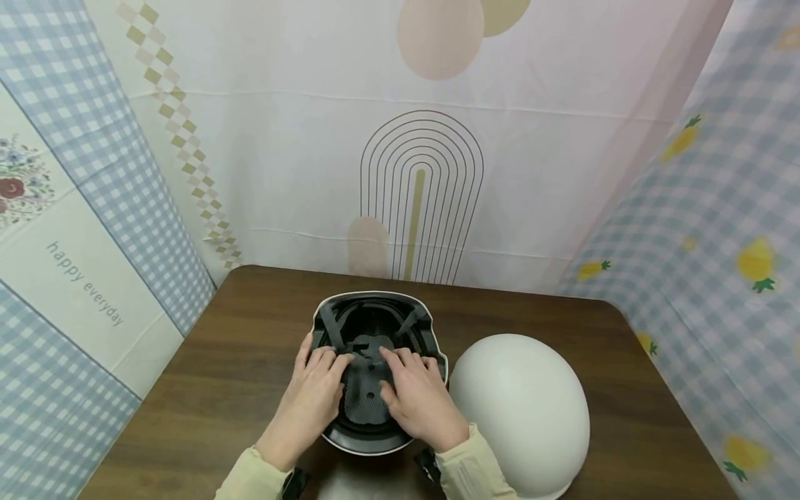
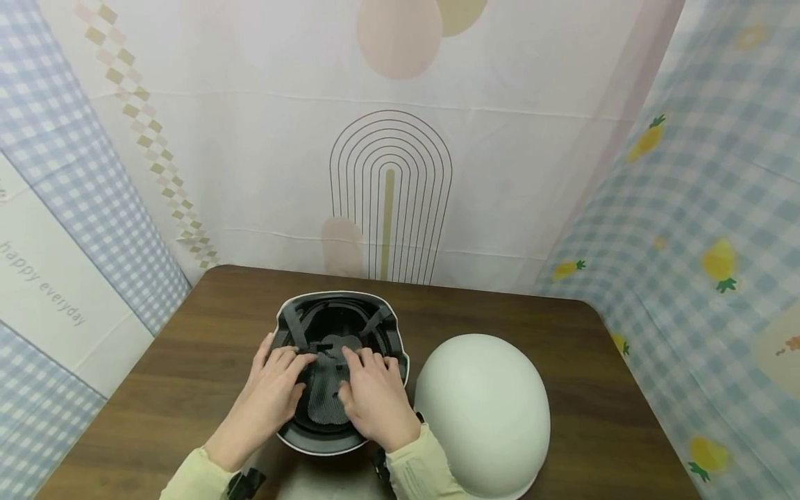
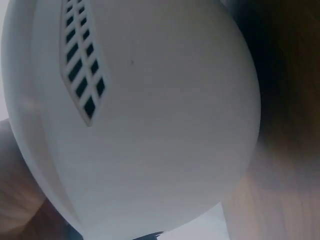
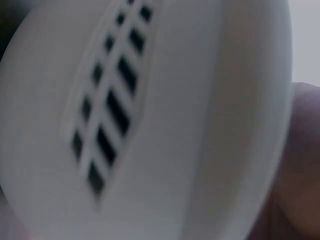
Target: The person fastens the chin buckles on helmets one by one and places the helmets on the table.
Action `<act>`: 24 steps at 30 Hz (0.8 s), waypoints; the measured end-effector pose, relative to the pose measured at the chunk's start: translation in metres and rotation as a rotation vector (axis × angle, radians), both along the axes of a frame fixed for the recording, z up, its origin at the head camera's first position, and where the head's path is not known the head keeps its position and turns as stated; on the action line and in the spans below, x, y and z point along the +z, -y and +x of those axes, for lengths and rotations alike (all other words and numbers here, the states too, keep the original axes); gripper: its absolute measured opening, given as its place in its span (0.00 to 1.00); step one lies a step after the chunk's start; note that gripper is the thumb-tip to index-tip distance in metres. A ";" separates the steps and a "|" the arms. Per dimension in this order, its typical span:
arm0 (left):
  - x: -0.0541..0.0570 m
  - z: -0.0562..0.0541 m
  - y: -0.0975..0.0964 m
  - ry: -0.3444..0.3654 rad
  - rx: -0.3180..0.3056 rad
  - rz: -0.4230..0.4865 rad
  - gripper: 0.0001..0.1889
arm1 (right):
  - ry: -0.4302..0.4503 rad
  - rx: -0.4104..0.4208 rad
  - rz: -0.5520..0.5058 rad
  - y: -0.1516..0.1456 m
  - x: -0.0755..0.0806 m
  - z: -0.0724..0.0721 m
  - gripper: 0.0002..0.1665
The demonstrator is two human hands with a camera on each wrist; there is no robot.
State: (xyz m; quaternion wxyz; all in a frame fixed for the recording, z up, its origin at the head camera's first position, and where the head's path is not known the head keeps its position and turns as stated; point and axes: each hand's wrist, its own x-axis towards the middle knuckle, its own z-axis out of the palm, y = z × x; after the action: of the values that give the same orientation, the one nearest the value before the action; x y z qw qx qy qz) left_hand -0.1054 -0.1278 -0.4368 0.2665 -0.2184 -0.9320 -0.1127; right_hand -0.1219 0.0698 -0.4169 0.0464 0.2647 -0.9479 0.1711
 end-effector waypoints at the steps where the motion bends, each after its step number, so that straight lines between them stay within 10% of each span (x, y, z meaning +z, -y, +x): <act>1: 0.000 0.000 -0.001 -0.011 -0.011 0.012 0.24 | 0.006 0.001 -0.002 0.000 0.000 0.000 0.30; 6: 0.000 0.001 -0.003 -0.017 -0.041 0.133 0.22 | 0.047 0.007 -0.022 0.002 -0.003 0.000 0.34; 12: 0.010 0.004 -0.003 0.120 -0.076 0.484 0.19 | 0.033 -0.008 -0.013 0.005 -0.005 -0.003 0.38; 18: 0.020 0.005 0.005 0.284 -0.170 0.891 0.19 | -0.058 -0.051 -0.020 0.009 -0.007 -0.003 0.23; 24: 0.024 0.004 0.011 0.379 -0.279 1.083 0.17 | -0.082 -0.033 -0.087 0.014 -0.006 -0.004 0.16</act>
State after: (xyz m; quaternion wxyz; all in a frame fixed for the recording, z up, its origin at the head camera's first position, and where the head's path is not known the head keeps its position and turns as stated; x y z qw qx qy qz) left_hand -0.1019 -0.1392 -0.4131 0.1516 -0.1476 -0.7356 -0.6435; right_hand -0.1257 0.0556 -0.4230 0.0997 0.2535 -0.9411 0.2004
